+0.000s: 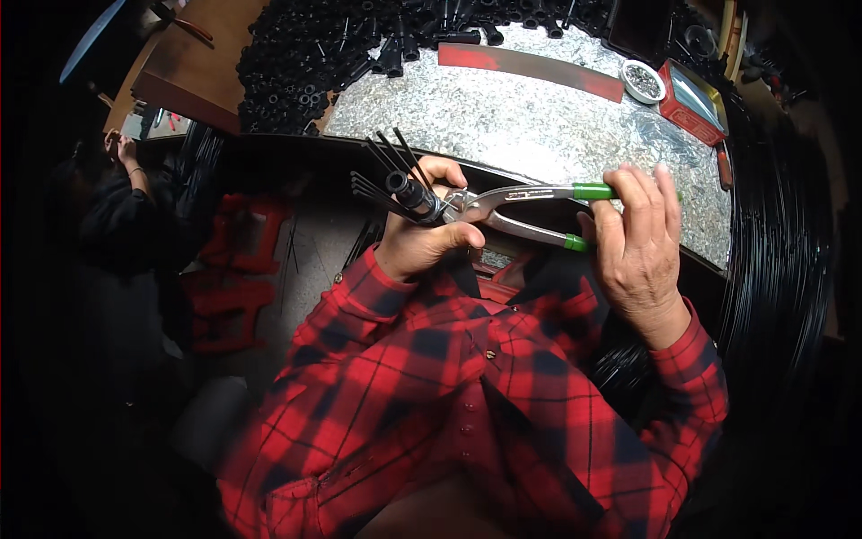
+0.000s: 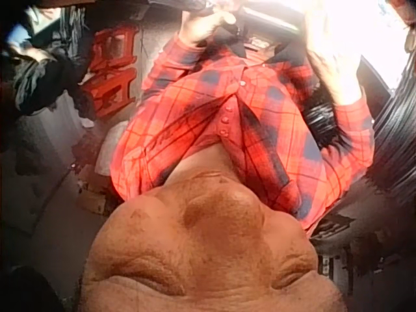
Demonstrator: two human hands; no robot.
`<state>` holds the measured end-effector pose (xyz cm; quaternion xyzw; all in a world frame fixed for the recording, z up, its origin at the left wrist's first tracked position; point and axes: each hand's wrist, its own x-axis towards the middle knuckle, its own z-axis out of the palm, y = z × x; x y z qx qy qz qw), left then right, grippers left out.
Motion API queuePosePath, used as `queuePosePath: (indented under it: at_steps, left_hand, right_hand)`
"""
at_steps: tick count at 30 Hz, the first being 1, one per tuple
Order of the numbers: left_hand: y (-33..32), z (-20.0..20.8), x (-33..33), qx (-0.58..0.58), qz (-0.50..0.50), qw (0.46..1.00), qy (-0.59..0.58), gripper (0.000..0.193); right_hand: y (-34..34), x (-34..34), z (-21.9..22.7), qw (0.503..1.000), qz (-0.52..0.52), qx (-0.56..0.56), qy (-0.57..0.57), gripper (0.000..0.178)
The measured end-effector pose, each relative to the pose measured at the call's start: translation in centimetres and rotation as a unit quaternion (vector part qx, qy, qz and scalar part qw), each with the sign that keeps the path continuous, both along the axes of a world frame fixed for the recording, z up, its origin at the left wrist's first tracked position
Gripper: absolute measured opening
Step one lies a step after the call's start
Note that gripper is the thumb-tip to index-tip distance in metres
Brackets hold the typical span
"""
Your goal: Assembling cable components by sliding sleeves onto connectors and using pliers to secure them.
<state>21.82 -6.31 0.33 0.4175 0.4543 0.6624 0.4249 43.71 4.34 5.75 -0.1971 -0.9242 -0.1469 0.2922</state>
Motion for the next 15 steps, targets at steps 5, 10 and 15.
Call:
queuePosePath:
  at_steps: [5, 10, 15]
  left_hand:
    - [0.0, 0.4, -0.6, -0.016, -0.059, 0.998, 0.004, 0.067]
    - [0.1, 0.3, -2.3, -0.039, -0.194, 0.98, 0.033, 0.072]
    - [0.7, 0.8, -1.4, -0.02, -0.187, 0.98, 0.067, 0.066]
  right_hand:
    - [-0.5, 1.3, 0.0, 0.984, 0.053, -0.146, -0.085, 0.013]
    - [-1.4, 2.5, -0.2, 0.907, 0.148, -0.366, -0.145, 0.027]
    - [-1.7, 1.9, 0.5, 0.346, 0.073, -0.923, -0.151, 0.028]
